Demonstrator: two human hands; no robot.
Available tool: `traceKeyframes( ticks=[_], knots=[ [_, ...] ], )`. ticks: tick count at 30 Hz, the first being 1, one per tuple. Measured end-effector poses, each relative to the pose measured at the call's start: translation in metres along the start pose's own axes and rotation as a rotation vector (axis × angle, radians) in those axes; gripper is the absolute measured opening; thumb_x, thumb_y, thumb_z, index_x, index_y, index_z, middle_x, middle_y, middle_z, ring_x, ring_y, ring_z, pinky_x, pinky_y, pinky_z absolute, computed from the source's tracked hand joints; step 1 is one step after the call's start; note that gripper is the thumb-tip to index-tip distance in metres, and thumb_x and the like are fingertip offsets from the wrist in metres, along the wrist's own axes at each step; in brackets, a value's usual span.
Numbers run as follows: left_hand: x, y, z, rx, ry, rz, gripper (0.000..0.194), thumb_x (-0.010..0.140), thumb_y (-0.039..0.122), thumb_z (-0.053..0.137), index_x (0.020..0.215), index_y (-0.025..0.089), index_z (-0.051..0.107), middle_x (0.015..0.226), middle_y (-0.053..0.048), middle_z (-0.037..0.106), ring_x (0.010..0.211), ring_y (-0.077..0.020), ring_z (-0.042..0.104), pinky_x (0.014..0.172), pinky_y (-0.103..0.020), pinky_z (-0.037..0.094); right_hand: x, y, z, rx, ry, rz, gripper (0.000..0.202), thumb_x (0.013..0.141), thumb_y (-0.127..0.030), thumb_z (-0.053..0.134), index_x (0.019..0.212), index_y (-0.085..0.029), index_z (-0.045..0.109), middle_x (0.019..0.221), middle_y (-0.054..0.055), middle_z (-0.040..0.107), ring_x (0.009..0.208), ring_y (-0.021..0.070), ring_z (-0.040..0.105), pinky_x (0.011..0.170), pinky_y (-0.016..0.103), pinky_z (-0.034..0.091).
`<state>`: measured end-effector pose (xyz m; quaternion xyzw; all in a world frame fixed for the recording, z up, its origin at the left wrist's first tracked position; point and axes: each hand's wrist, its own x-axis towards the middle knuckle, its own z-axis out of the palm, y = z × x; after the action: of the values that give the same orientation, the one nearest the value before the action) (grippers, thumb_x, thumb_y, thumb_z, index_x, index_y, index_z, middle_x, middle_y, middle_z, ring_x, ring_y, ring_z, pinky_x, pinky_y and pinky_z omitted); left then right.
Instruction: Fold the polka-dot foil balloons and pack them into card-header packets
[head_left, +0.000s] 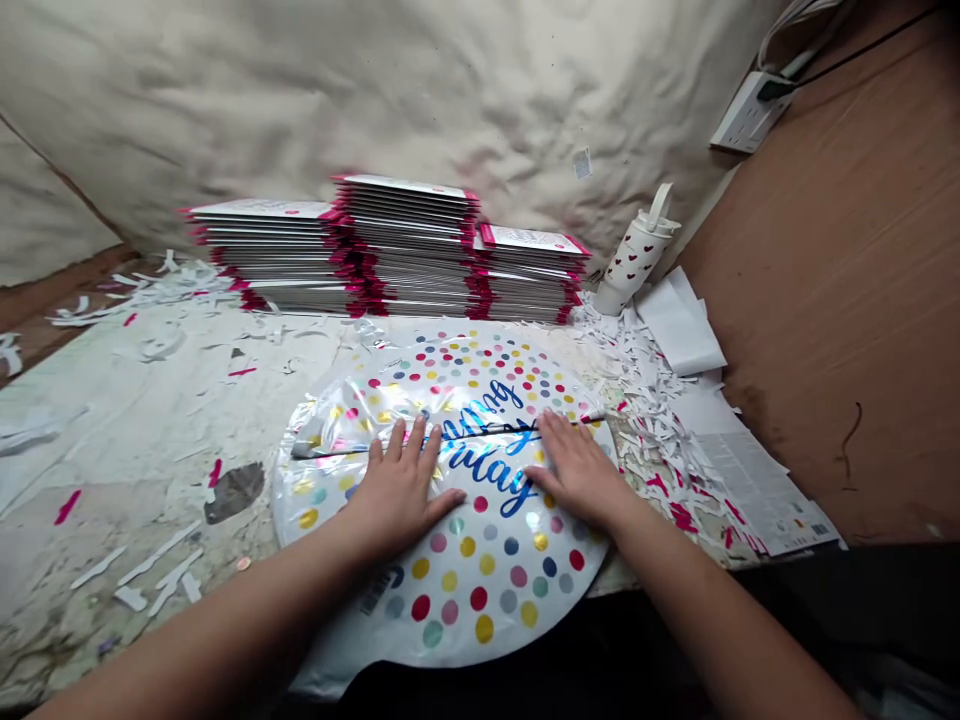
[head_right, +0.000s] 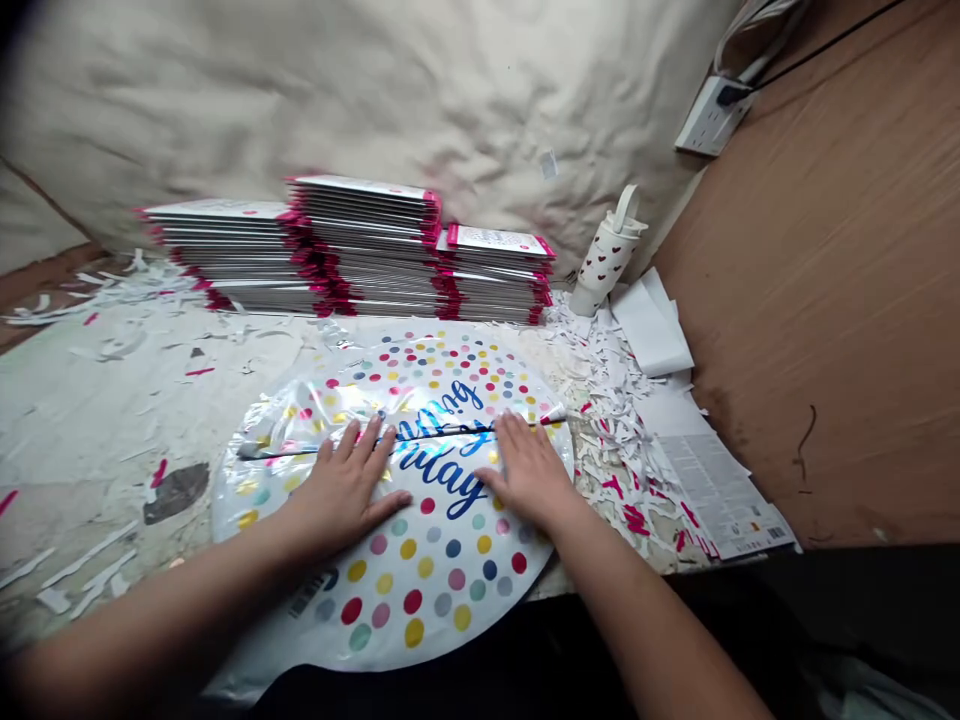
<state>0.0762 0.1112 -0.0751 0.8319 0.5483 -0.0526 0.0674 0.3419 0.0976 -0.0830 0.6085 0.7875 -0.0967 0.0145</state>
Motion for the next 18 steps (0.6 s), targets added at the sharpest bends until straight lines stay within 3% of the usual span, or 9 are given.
traceKeyframes(
  ticks=[4, 7, 10, 13, 16, 18],
  knots=[
    [-0.006, -0.01, -0.001, -0.048, -0.081, 0.009, 0.09, 0.074, 0.073, 0.03, 0.142, 0.016, 0.017, 0.149, -0.015, 0.007, 0.134, -0.0402, 0.001, 0.101, -0.06, 0.014, 0.004, 0.02, -0.001, -0.032, -0.036, 0.208, 0.075, 0.086, -0.06, 0.022, 0.141, -0.009, 0.02, 0.147, 0.012, 0.019, 0.134, 0.0262, 0.02, 0.108, 0.048, 0.012],
    [-0.002, -0.005, -0.009, -0.055, -0.057, -0.018, 0.089, 0.074, 0.073, 0.029, 0.14, 0.013, 0.027, 0.148, -0.017, 0.009, 0.134, -0.0399, 0.003, 0.101, -0.06, 0.014, -0.006, 0.024, -0.006, -0.12, 0.126, 0.294, 0.067, 0.089, -0.049, 0.027, 0.138, -0.004, 0.028, 0.143, 0.018, 0.028, 0.132, 0.029, 0.024, 0.107, 0.045, 0.014],
    [0.01, 0.01, -0.011, -0.059, 0.06, 0.005, 0.085, 0.078, 0.07, 0.026, 0.14, 0.01, 0.026, 0.149, -0.016, 0.008, 0.135, -0.0367, 0.002, 0.103, -0.057, 0.013, -0.016, 0.007, -0.005, -0.104, 0.21, 0.176, 0.06, 0.09, -0.048, 0.024, 0.139, -0.013, 0.031, 0.138, 0.015, 0.038, 0.129, 0.0278, 0.03, 0.106, 0.042, 0.02],
    [0.018, 0.021, -0.003, -0.074, 0.024, 0.046, 0.092, 0.075, 0.073, 0.031, 0.142, 0.011, 0.019, 0.148, -0.018, 0.01, 0.134, -0.0397, 0.003, 0.102, -0.059, 0.013, -0.014, 0.0, 0.0, -0.04, 0.087, 0.15, 0.067, 0.084, -0.064, 0.028, 0.139, -0.025, 0.029, 0.141, 0.011, 0.035, 0.129, 0.0301, 0.03, 0.102, 0.045, 0.025],
    [0.019, 0.021, 0.005, -0.072, -0.022, 0.048, 0.093, 0.073, 0.074, 0.031, 0.141, 0.012, 0.02, 0.148, -0.018, 0.009, 0.133, -0.0417, 0.002, 0.101, -0.061, 0.01, -0.009, 0.012, -0.001, -0.064, 0.096, 0.416, 0.078, 0.082, -0.066, 0.025, 0.138, -0.011, 0.031, 0.138, 0.019, 0.036, 0.126, 0.035, 0.032, 0.099, 0.048, 0.027],
    [0.018, 0.02, 0.006, -0.079, -0.036, 0.047, 0.095, 0.072, 0.075, 0.03, 0.142, 0.012, 0.018, 0.148, -0.018, 0.009, 0.133, -0.0419, 0.001, 0.101, -0.061, 0.01, -0.009, 0.016, -0.004, -0.091, 0.183, 0.478, 0.075, 0.087, -0.059, 0.021, 0.135, -0.003, 0.034, 0.129, 0.023, 0.044, 0.12, 0.0341, 0.039, 0.097, 0.045, 0.029]
  ],
)
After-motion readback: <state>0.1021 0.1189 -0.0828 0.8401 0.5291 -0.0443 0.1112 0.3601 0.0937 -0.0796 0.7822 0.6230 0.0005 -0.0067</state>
